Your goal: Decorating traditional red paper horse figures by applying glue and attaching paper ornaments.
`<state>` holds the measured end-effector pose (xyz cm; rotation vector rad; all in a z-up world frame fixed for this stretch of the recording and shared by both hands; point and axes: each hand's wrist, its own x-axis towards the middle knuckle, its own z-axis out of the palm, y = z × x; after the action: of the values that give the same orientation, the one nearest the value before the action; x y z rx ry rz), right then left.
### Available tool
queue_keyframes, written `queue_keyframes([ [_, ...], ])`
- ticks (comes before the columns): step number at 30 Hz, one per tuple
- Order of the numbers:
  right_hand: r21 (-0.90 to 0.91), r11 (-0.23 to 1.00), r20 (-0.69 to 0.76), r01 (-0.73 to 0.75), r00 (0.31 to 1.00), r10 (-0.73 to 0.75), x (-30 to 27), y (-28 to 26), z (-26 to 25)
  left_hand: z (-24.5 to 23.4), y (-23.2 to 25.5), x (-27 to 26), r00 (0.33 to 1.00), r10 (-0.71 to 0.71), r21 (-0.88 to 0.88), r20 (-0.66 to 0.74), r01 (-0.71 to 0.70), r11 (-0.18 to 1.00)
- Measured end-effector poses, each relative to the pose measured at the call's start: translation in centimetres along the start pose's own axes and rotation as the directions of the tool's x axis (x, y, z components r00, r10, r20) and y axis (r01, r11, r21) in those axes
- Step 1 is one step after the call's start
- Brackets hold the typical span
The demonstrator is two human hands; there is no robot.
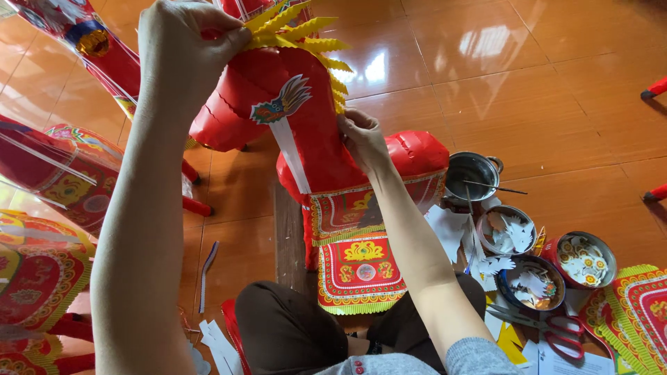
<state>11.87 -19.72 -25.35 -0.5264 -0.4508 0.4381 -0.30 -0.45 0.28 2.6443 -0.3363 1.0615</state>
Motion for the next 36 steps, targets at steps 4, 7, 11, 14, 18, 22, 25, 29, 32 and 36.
queue_keyframes([
  [4, -0.017, 1.0, 0.005, 0.022, 1.0, -0.022, 0.1, 0.6, -0.8, -0.1, -0.2, 0.0, 1.0, 0.0, 0.001, 0.013, 0.0, 1.0],
  [7, -0.01, 1.0, 0.071, 0.019, 0.997, -0.018, -0.3, 0.3, -0.9, -0.3, 0.0, 0.0, 0.999, 0.026, -0.042, 0.02, -0.025, 0.999],
  [11, -0.209, 0.976, -0.024, -0.054, 0.998, 0.05, -0.7, -1.3, -0.8, -0.7, 0.0, 0.1, 0.998, -0.003, -0.088, 0.068, 0.009, 0.996],
  [14, -0.36, 0.932, -0.041, -0.037, 0.999, 0.024, -0.6, -3.5, 0.9, -0.7, -0.2, 0.1, 0.996, 0.016, -0.094, 0.091, -0.007, 0.996],
  [18, -0.604, 0.775, 0.026, 0.186, 0.976, -0.214, -1.2, -7.2, 7.7, -0.6, -0.2, 0.2, 0.996, 0.015, -0.066, 0.086, -0.01, 0.998],
  [22, -0.248, 0.882, 0.228, 0.401, 0.909, -0.349, 1.9, -6.1, 6.6, -0.6, 0.0, 0.2, 0.996, 0.011, -0.083, 0.084, -0.004, 0.997],
  [25, -0.176, 0.948, 0.217, 0.266, 0.95, -0.226, 2.3, -5.7, 7.0, -0.6, 0.0, 0.2, 0.997, 0.001, -0.068, 0.08, 0.004, 0.998],
  [29, -0.144, 0.955, 0.211, 0.258, 0.951, -0.225, 1.9, -4.6, 5.4, -0.5, -0.1, 0.1, 0.998, -0.001, -0.084, 0.071, 0.007, 0.996],
  [32, -0.133, 0.971, 0.16, 0.199, 0.971, -0.177, 0.9, -3.7, 4.5, -0.5, 0.0, 0.1, 0.997, -0.03, -0.124, 0.074, 0.039, 0.991],
  [36, -0.072, 0.97, 0.097, 0.233, 0.969, -0.226, -0.2, -1.6, 3.4, -0.6, 0.2, 0.0, 0.998, -0.029, -0.138, 0.06, 0.037, 0.99],
])
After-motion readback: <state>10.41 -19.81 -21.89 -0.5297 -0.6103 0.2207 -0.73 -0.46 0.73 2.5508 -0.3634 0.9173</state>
